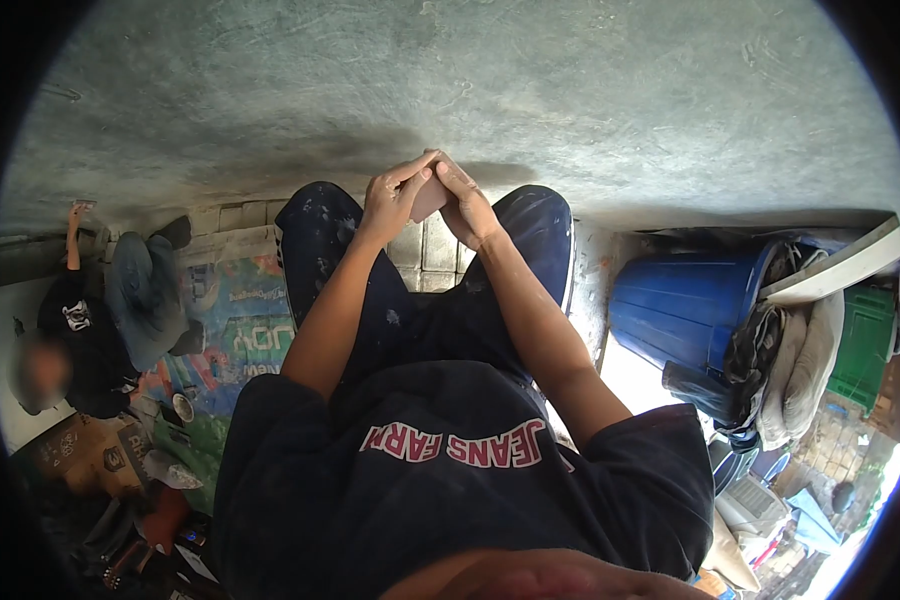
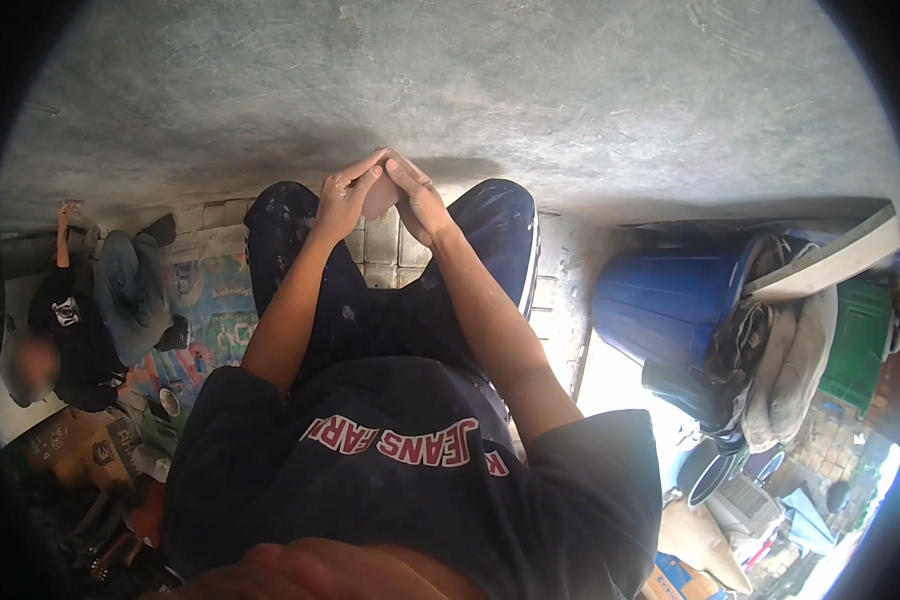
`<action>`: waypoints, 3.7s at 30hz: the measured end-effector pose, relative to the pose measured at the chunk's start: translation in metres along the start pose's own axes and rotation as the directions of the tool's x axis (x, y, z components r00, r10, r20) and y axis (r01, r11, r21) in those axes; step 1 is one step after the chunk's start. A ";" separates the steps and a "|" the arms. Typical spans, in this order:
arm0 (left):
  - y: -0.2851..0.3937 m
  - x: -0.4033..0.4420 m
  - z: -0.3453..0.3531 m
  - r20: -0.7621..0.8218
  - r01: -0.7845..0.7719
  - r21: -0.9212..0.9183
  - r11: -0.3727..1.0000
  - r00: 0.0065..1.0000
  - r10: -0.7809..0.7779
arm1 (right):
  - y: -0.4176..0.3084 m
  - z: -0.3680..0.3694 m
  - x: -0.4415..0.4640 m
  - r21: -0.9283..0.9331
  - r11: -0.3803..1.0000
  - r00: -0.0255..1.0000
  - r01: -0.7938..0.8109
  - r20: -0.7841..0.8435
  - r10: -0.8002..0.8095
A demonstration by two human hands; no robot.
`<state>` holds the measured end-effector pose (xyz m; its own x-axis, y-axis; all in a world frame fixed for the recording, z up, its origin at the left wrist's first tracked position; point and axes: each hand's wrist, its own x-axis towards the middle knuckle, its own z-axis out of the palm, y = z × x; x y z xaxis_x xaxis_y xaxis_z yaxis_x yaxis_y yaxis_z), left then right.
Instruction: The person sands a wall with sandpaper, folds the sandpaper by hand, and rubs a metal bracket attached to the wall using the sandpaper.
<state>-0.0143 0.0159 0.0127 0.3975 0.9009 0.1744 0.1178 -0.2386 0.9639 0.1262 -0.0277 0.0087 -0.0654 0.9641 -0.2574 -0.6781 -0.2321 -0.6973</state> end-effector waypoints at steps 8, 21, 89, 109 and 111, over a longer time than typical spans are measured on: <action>-0.004 0.000 0.006 -0.133 -0.009 0.236 0.972 0.990 0.041 | 0.007 0.002 0.002 -0.336 0.886 0.925 0.320 -0.094 -0.369; -0.038 0.005 -0.002 -0.198 0.060 0.192 0.980 0.980 -0.021 | -0.011 -0.010 -0.010 -0.592 0.691 0.806 0.415 -0.113 -0.580; -0.029 0.015 -0.005 -0.072 0.297 0.043 0.954 0.953 -0.294 | -0.069 -0.001 0.018 -0.894 -0.440 0.181 0.084 0.447 -0.876; -0.025 0.011 -0.010 -0.039 0.308 0.078 0.948 0.951 -0.306 | -0.061 -0.010 0.018 -0.882 -0.446 0.314 0.152 0.471 -0.824; -0.024 0.012 -0.010 -0.029 0.304 0.084 0.949 0.953 -0.303 | -0.066 -0.011 0.019 -0.892 -0.430 0.256 0.138 0.451 -0.855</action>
<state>-0.0212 0.0360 -0.0067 0.3165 0.9410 -0.1196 0.3095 0.0167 0.9508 0.1778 0.0045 0.0429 0.2326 0.5033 0.8322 0.9356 0.1178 -0.3327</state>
